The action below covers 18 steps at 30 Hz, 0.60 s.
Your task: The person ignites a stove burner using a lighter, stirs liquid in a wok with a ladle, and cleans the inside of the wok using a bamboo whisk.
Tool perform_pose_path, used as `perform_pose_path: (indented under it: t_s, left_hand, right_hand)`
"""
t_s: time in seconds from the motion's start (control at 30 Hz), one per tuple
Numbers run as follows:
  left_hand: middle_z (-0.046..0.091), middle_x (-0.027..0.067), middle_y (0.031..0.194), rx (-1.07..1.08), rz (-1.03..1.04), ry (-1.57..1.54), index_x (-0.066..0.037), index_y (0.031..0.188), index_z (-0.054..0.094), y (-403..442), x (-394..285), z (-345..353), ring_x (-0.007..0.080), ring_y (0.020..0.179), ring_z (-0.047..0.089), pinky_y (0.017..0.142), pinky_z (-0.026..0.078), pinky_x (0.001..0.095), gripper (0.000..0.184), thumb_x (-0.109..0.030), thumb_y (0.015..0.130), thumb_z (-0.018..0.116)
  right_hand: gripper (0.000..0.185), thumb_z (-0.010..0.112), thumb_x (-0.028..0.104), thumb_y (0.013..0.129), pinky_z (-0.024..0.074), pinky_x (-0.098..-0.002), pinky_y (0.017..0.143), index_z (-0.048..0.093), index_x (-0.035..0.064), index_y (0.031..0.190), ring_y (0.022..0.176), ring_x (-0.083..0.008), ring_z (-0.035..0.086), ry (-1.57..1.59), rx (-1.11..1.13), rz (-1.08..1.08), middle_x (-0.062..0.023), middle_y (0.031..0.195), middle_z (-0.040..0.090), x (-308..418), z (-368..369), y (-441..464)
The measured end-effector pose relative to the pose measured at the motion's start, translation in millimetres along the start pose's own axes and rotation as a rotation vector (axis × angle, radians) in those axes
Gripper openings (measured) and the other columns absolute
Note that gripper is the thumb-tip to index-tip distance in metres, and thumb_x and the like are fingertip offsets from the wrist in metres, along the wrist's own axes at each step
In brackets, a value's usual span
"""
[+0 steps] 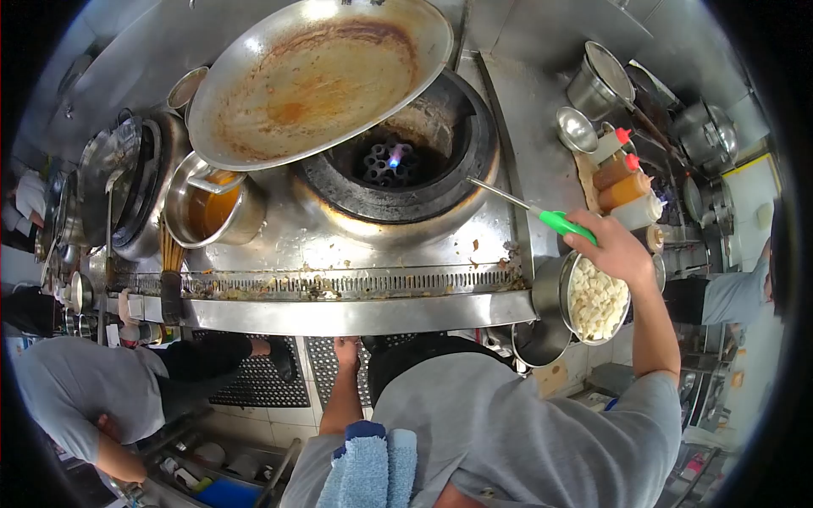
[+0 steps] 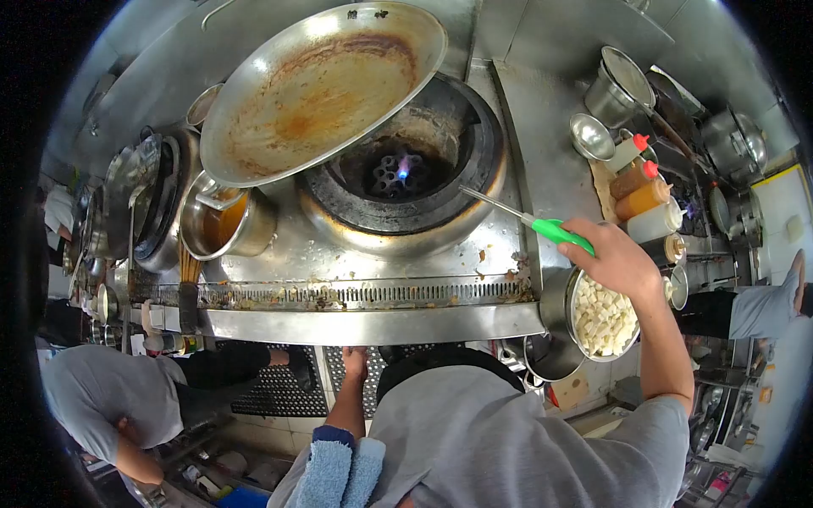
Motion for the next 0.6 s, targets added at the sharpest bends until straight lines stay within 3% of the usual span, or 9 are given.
perform_pose_path:
  t_s: [0.17,0.3,0.33,0.43,0.6]
  left_hand:
    - [0.058,0.0021,0.081,0.036,0.012,0.132,-0.013,0.116,0.051,2,-12,-3,0.0107,0.057,0.050,0.045,0.039,0.0240,0.035,0.000,0.084,0.058]
    - [0.060,0.0045,0.081,0.003,-0.028,0.154,-0.010,0.113,0.051,-4,-12,0,0.0134,0.058,0.054,0.045,0.041,0.0255,0.032,0.002,0.084,0.056]
    - [0.061,0.0063,0.083,0.005,0.002,0.107,-0.007,0.113,0.052,-3,-11,0,0.0146,0.060,0.056,0.047,0.043,0.0268,0.031,0.004,0.084,0.055]
    - [0.063,0.0015,0.100,0.040,-0.076,0.141,-0.013,0.127,0.051,1,-9,-5,0.0102,0.077,0.057,0.057,0.043,0.0236,0.044,0.001,0.086,0.063]
    - [0.062,0.0002,0.098,0.062,-0.053,0.136,-0.013,0.125,0.052,5,-8,-6,0.0096,0.077,0.057,0.058,0.042,0.0233,0.042,0.001,0.087,0.060]
  right_hand:
    - [0.035,0.064,0.031,0.095,0.0485,-0.0461,0.071,0.062,0.0048,0.118,0.081,-0.0418,0.064,0.045,-0.056,-0.070,-0.0223,0.086,0.065,1,19,-30]
    - [0.034,0.065,0.027,0.095,0.0485,-0.0439,0.070,0.061,0.0027,0.118,0.079,-0.0402,0.065,0.167,0.017,-0.025,-0.0224,0.086,0.066,9,22,-45]
    - [0.033,0.066,0.025,0.095,0.0486,-0.0435,0.070,0.061,0.0031,0.119,0.079,-0.0399,0.065,0.186,0.001,-0.037,-0.0221,0.086,0.066,7,26,-47]
    - [0.033,0.066,0.024,0.095,0.0489,-0.0435,0.070,0.061,0.0032,0.119,0.078,-0.0395,0.065,0.208,-0.031,-0.084,-0.0216,0.085,0.066,1,37,-52]
    - [0.032,0.066,0.023,0.094,0.0497,-0.0433,0.070,0.061,0.0036,0.119,0.077,-0.0389,0.066,0.225,-0.016,-0.037,-0.0212,0.085,0.067,2,43,-56]
Point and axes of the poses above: each hand's wrist, its own y-axis towards the middle knuckle, its own z-axis out of the palm, x = y × z, the point moved 1 cm from there along y, towards the middle knuckle
